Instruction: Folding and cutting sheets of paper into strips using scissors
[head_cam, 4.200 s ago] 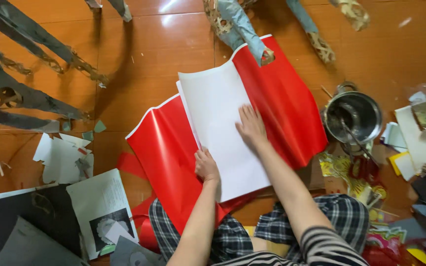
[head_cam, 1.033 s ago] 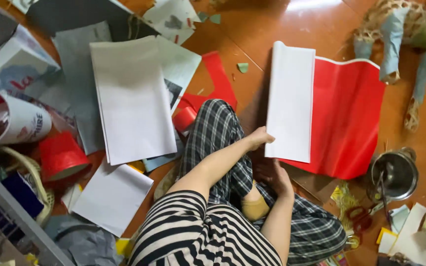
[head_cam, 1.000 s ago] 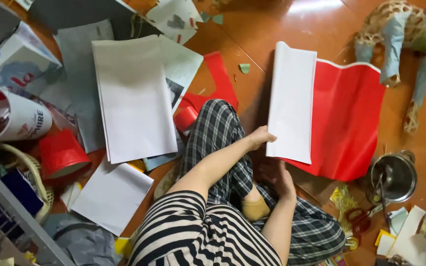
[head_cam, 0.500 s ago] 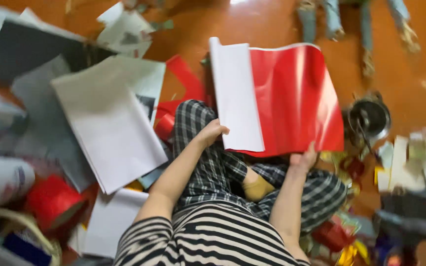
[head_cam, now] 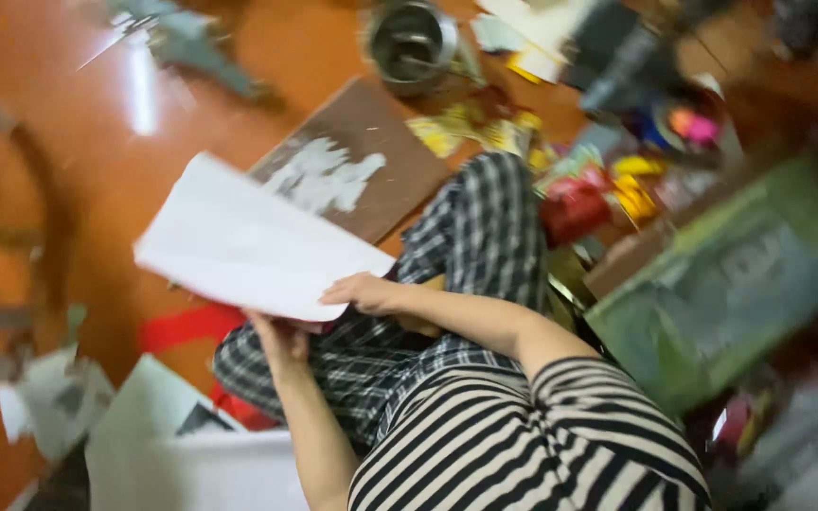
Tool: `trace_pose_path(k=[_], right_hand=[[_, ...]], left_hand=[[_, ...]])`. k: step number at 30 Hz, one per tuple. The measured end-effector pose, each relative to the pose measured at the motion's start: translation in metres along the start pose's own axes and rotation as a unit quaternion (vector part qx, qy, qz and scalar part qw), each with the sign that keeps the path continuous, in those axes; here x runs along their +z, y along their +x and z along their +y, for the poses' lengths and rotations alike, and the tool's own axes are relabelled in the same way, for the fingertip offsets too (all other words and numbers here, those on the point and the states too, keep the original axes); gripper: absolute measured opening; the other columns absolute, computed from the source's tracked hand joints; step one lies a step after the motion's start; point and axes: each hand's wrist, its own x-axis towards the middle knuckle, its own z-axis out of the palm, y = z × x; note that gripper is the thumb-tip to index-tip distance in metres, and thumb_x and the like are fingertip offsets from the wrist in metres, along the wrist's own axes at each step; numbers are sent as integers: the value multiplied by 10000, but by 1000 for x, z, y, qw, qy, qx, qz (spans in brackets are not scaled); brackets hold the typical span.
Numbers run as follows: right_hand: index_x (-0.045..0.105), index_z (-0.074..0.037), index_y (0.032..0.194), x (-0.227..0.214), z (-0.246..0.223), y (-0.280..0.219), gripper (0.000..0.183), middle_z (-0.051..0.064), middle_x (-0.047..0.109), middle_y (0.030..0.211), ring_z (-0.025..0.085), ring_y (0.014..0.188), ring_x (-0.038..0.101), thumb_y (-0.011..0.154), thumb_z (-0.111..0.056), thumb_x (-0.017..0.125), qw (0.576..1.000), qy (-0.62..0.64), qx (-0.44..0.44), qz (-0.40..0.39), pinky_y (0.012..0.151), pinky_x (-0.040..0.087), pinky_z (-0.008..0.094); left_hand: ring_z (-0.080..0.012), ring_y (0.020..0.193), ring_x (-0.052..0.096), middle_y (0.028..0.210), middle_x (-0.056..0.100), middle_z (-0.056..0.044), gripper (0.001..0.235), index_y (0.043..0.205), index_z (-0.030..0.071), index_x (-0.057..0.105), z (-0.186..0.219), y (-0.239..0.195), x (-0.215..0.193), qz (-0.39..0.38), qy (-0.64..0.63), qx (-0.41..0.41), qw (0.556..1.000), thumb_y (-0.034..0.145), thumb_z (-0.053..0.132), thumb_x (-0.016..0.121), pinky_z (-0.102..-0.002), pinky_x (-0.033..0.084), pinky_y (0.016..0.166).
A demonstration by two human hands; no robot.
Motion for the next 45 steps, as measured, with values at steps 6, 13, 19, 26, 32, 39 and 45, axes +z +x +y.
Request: trace_pose_path(k=[6, 13, 19, 26, 32, 39, 45], right_hand=[[541, -256, 1633, -45, -53, 8, 585, 149, 597, 1627, 521, 1498, 517, 1056, -162, 560, 977, 50, 180, -102, 1271, 427, 656], [635, -45, 1503, -108, -50, 36, 804, 175, 623, 1581, 349, 1436, 602, 1002, -666, 540, 939, 126, 320, -4, 1219, 457, 429], [286, 54, 1680, -149, -98, 36, 1207, 310, 294, 1748, 441, 1584, 382, 873, -825, 469, 887, 148, 437, 4, 1269, 401, 496], [557, 93, 1478, -278, -180, -15, 867, 309, 658, 1417, 423, 1326, 647, 788, -366, 812, 689, 515, 423, 285, 1181, 496, 565], [587, -109, 1517, -364, -260, -178, 905, 146, 642, 1411, 288, 1250, 606, 728, -484, 823, 653, 129, 565, 488, 1043, 499, 456], [670, -51, 1366, -372, -379, -361, 373, 91, 703, 1276, 245, 1194, 695, 1047, -236, 725, 473, -96, 493, 724, 1039, 584, 399], [739, -85, 1366, -340, -351, -506, 467, 29, 811, 1185, 124, 982, 803, 913, -53, 632, 373, -38, 394, 839, 850, 681, 210]], left_hand=[[-322, 1395, 627, 1539, 545, -112, 748, 1609, 266, 395, -7, 42, 10, 39, 44, -4, 998, 1029, 238, 868, -599, 477, 1213], [-249, 1160, 666, 1431, 632, -199, 781, 1669, -6, 396, 36, -82, 84, -123, 114, 155, 974, 904, -62, 541, -280, 563, 982], [-214, 984, 704, 1278, 665, -132, 799, 1658, 20, 439, 85, -212, 156, -16, 240, 216, 946, 880, 88, 605, -259, 588, 908], [-248, 953, 668, 1166, 682, -121, 589, 1442, 81, 587, 84, -256, 210, 4, 268, 77, 960, 856, 26, 571, -315, 513, 854], [-154, 733, 535, 852, 608, -41, 271, 1238, 4, 677, 4, -220, 260, -363, 397, 44, 842, 979, 85, 697, -282, 410, 652], [-305, 1252, 756, 1417, 744, -179, 634, 1667, 213, 438, -85, -193, 288, -772, 450, -45, 446, 1071, 223, 652, -399, 617, 1043], [-250, 1287, 712, 1658, 562, -52, 453, 1354, 16, 730, -47, -98, 213, -486, 470, 9, 737, 1007, 301, 669, -399, 615, 1052]])
